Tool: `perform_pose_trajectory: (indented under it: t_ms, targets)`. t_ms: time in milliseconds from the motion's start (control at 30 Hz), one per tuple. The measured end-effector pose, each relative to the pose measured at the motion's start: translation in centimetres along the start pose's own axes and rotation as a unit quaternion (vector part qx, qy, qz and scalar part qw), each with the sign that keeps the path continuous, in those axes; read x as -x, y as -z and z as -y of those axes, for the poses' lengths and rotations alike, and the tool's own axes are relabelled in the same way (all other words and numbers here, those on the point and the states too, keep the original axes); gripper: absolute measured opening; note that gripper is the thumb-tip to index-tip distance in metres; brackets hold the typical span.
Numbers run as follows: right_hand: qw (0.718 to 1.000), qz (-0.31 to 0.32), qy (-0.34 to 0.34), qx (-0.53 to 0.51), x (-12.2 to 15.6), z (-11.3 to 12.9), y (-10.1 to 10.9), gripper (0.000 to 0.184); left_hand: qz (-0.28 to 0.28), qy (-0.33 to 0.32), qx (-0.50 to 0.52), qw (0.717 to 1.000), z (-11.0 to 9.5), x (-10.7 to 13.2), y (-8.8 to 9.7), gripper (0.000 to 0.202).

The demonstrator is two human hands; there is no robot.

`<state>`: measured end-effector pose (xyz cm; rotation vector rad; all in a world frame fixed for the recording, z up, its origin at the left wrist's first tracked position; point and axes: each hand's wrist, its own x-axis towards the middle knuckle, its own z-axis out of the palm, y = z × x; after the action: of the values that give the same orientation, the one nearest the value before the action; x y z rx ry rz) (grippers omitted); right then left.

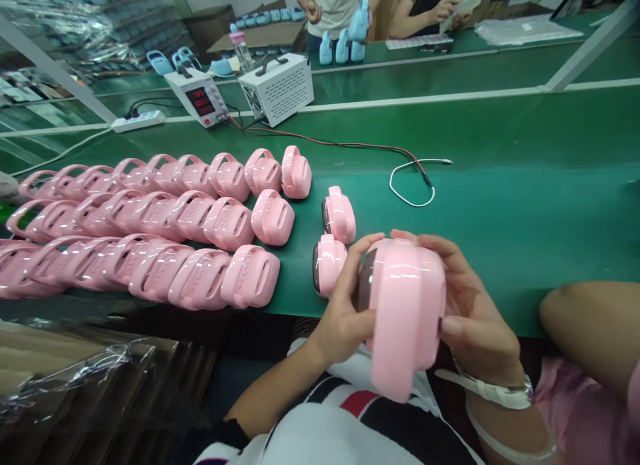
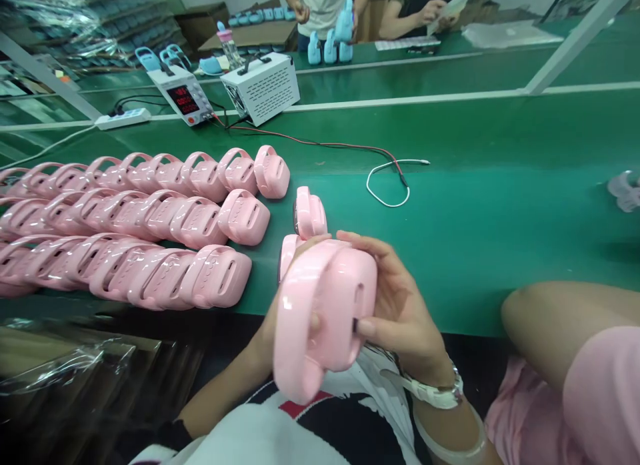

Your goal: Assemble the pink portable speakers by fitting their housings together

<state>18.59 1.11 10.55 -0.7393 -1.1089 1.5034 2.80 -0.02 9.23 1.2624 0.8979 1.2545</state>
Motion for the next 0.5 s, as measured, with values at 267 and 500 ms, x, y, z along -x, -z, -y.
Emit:
perform_pose_trajectory:
  t_ms: [267,500]
  targets:
    - [0.931,-0.180,0.204,0.245,3.5,-1.1,-0.4,0.030,-0.106,-0.159,-0.091,0.977,0.9,0.2,-1.0,0.099]
    - [0.964,-0.134,0.101,0.208,2.9,-0.6,-1.0,0.012,-0.096,-0.119,-0.072,0.986,0.8,0.8,0.3,0.103]
